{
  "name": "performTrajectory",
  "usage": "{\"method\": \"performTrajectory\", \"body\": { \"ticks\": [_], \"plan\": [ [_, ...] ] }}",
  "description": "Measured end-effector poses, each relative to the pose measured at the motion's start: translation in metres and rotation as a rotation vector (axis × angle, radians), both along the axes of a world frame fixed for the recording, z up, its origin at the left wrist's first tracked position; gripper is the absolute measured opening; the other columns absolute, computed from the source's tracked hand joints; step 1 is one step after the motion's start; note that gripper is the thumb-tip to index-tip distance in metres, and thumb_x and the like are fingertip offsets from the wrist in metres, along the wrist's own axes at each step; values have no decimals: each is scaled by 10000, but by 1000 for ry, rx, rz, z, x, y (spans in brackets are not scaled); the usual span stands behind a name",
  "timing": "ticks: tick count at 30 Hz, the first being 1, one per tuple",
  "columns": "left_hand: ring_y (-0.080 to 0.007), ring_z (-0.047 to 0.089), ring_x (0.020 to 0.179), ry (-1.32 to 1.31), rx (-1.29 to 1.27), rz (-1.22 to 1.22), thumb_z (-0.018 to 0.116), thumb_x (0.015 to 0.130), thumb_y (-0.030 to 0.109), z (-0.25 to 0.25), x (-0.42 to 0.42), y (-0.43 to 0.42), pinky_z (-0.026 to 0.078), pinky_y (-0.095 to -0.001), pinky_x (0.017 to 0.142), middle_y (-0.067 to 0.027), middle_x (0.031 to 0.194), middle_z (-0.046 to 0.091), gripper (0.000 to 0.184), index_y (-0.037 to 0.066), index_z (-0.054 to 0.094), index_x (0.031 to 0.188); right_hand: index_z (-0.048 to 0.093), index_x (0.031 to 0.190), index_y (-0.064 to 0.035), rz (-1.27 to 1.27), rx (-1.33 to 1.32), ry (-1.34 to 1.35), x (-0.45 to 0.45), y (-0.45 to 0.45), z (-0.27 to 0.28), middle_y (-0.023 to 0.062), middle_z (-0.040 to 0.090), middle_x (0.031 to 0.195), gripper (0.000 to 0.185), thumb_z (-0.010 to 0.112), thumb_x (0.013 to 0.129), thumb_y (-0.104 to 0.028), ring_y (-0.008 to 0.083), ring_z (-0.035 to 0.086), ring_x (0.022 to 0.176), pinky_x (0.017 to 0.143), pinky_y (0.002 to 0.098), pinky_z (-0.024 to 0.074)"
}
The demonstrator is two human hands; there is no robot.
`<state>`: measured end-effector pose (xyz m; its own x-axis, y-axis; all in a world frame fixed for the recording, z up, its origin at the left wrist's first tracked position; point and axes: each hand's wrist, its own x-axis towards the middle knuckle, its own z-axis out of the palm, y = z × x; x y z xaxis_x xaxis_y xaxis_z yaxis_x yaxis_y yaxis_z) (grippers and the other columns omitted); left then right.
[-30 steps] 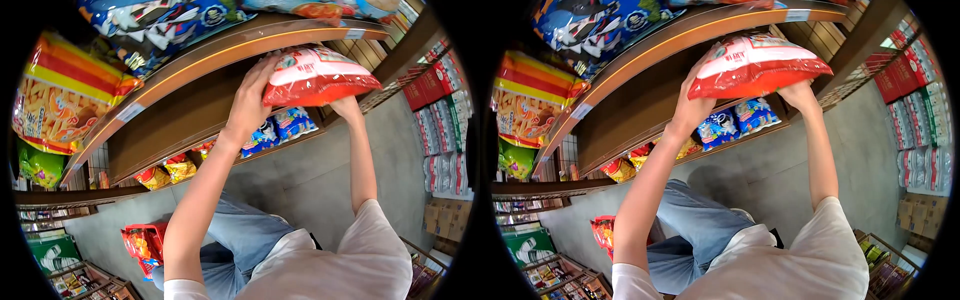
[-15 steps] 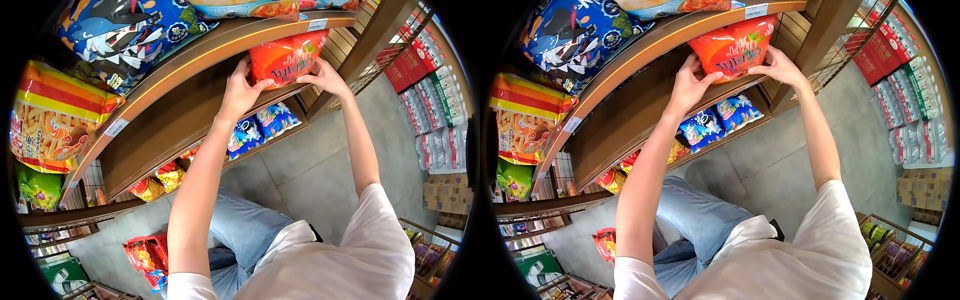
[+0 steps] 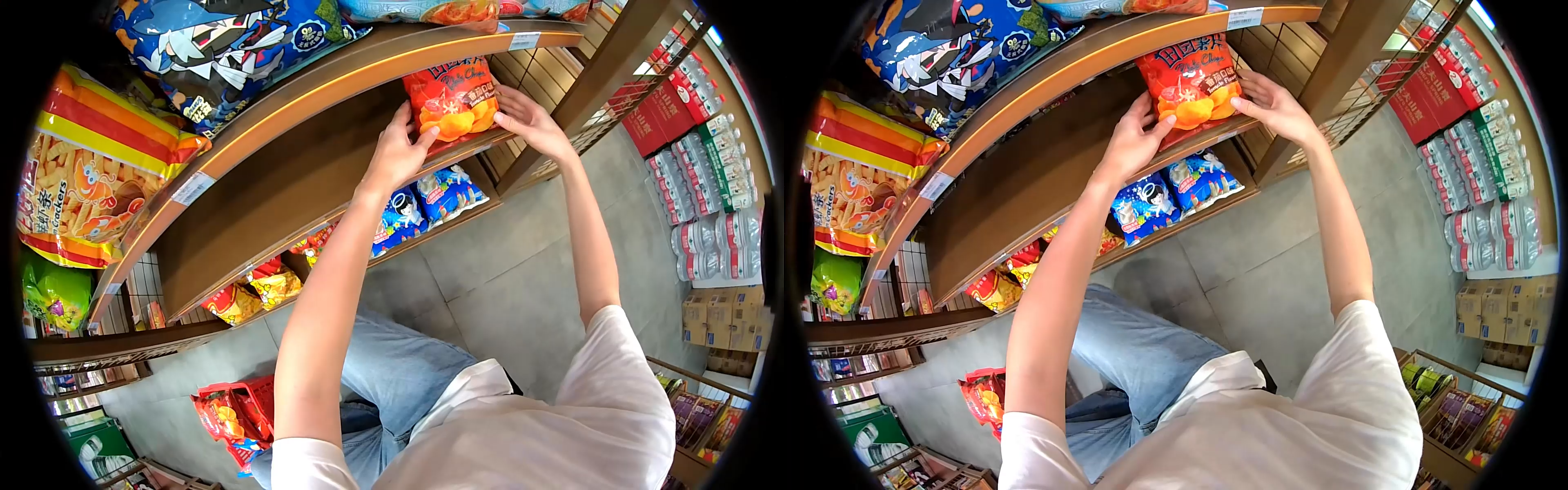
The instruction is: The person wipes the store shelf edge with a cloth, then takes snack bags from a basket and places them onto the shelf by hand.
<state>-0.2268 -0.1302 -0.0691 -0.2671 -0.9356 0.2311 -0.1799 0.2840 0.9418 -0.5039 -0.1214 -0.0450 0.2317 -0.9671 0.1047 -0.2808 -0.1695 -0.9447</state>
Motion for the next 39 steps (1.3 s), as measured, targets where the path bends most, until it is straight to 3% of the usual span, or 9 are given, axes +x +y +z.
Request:
{"method": "performTrajectory", "body": {
  "ticks": [6, 10, 11, 16, 19, 22, 30, 35, 39],
  "plan": [
    [-265, 524, 1313, -51, 120, -90, 591, 974, 69, -1, -16, -5, 424, -357, 1091, -188, 1423, 528, 567, -35, 358, 1479, 383, 1451, 68, -134, 13, -4, 12, 7, 4, 238, 460, 1466, 657, 678, 966, -262, 288, 448, 1376, 1155, 377, 361],
    [-310, 588, 1255, 40, 72, -26, 699, 903, 120, 7, -16, 2, 508, -364, 1016, -263, 1346, 579, 642, -57, 398, 1442, 533, 1337, 57, -332, -37, 29, 18, 14, 3, 197, 627, 1297, 486, 664, 974, -237, 246, 588, 1239, 1052, 351, 458],
    [-307, 548, 1292, 27, 135, -17, 728, 895, 107, 12, -13, 6, 490, -384, 1050, -263, 1412, 509, 665, -92, 382, 1427, 618, 1237, 56, -417, -116, 19, 18, 13, -7, 169, 703, 1161, 374, 648, 979, -213, 230, 661, 1121, 974, 336, 506],
    [-298, 592, 1240, -29, 117, 78, 725, 905, 161, 26, 13, 18, 510, -373, 1009, -254, 1358, 559, 591, -94, 461, 1368, 671, 1125, 69, -625, -339, 141, 38, 26, -16, 151, 740, 1030, 286, 633, 979, -175, 204, 696, 998, 913, 321, 531],
    [-270, 652, 1138, -76, 90, 70, 709, 920, 190, 42, 31, 24, 534, -355, 947, -230, 1235, 644, 462, -83, 569, 1265, 678, 1084, 64, -674, -455, -74, 72, 43, -9, 129, 735, 977, 237, 641, 976, -145, 149, 672, 923, 880, 303, 528],
    [-211, 709, 947, -73, 58, 42, 680, 946, 190, 52, 45, 41, 561, -321, 831, -155, 992, 732, 302, -61, 658, 1113, 653, 1114, 51, -601, -466, -230, 105, 59, -8, 90, 706, 1018, 205, 612, 1005, -117, 125, 652, 960, 885, 264, 506],
    [-202, 715, 849, -92, -51, 25, 642, 955, 113, 68, 116, 136, 568, -328, 770, -154, 907, 719, 172, -45, 674, 1014, 599, 986, 18, -330, -477, -472, 191, 97, -6, 33, 632, 801, 126, 565, 1022, -97, 85, 601, 737, 709, 239, 503],
    [-316, 706, 819, -277, -182, 174, 674, 919, 75, 59, 190, 208, 564, -355, 728, -165, 904, 712, 112, -8, 683, 993, 418, 740, -47, -80, -439, -568, 256, 111, -12, 27, 458, 631, 298, 513, 1022, -46, 106, 464, 588, 571, 285, 476],
    [-279, 724, 809, -393, -18, 398, 680, 917, 71, 66, 252, 282, 574, -340, 718, -156, 894, 718, 109, -9, 691, 991, 399, 704, -44, 243, -403, -623, 322, 134, -26, 50, 473, 622, 309, 497, 992, 11, 125, 481, 556, 526, 267, 435]
  ]
}}
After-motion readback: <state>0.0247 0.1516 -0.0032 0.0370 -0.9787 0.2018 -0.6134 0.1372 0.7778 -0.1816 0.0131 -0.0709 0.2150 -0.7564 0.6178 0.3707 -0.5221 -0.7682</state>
